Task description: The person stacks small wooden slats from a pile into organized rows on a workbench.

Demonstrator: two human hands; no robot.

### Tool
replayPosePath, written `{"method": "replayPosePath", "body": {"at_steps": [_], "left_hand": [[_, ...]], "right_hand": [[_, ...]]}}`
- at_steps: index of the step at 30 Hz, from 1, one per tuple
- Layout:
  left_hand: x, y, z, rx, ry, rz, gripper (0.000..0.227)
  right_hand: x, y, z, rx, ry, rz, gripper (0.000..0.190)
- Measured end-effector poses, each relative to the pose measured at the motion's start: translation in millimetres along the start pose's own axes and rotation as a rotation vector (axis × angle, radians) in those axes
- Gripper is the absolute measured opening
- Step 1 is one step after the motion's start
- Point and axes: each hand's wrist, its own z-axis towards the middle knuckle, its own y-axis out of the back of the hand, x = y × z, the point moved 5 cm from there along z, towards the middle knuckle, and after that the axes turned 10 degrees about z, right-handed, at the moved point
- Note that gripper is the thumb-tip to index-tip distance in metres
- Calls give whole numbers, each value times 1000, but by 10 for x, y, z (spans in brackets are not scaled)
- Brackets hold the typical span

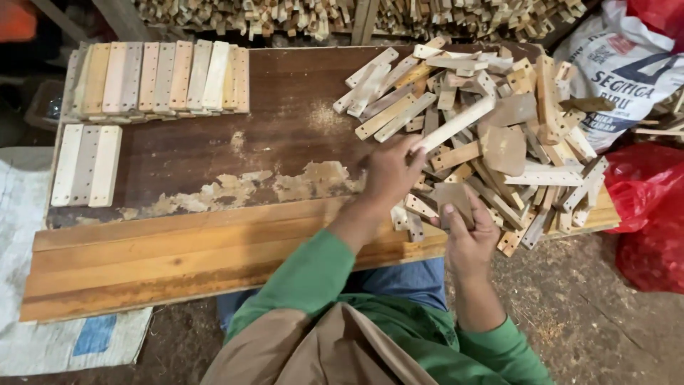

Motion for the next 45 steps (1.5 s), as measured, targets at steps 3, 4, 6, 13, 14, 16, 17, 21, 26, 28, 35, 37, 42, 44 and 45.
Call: {"method": "replayPosePath", "body": {"at_steps": [3,4,6,13,14,16,17,21,26,28,35,37,42,44,45], "left_hand": [[-132,555,-53,-36,66,68,20],[-98,779,-102,-12,254,-101,26],[-108,1191,-267,11,438,-267,31],[262,2001,-1216,211,912,-159,22],[355,2033,-1344,199,935,-203,23],[457,2033,-1497,129,934,-284,27],[506,2030,-1565,67,926,-370,33],[318,2173,-1423,-2,887,-318,64],[162,2197,-1376,65,662,141,48],[237,2164,-1445,43,674,100,45],[245,2170,-1463,24,611,17,47],[215,2180,-1440,50,575,37,43],[207,2207,-1443,31,489,71,42],[210,2189,-1430,23,570,-12,45],[216,2202,-1428,22,570,-12,45]], "right_hand": [[-32,20,15,23,52,-36,41],[-41,-23,25,111,95,-107,39],[-52,-136,-19,199,138,-172,38],[-122,-909,-413,583,472,-475,35],[-183,-1029,-485,681,531,-546,41],[-421,-1075,-584,751,607,-693,39],[-553,-1109,-646,812,689,-848,38],[-500,-1222,-809,820,782,-852,37],[-310,-1387,-1229,984,701,-782,41],[-1295,-963,-984,999,783,-881,47],[-828,-1275,-808,948,809,-956,44],[-464,-1398,-1224,1021,770,-876,47],[-763,-1290,-990,1073,767,-889,45],[-1507,-913,-430,943,865,-1081,53],[-1367,-970,-491,943,866,-1081,53]]}}
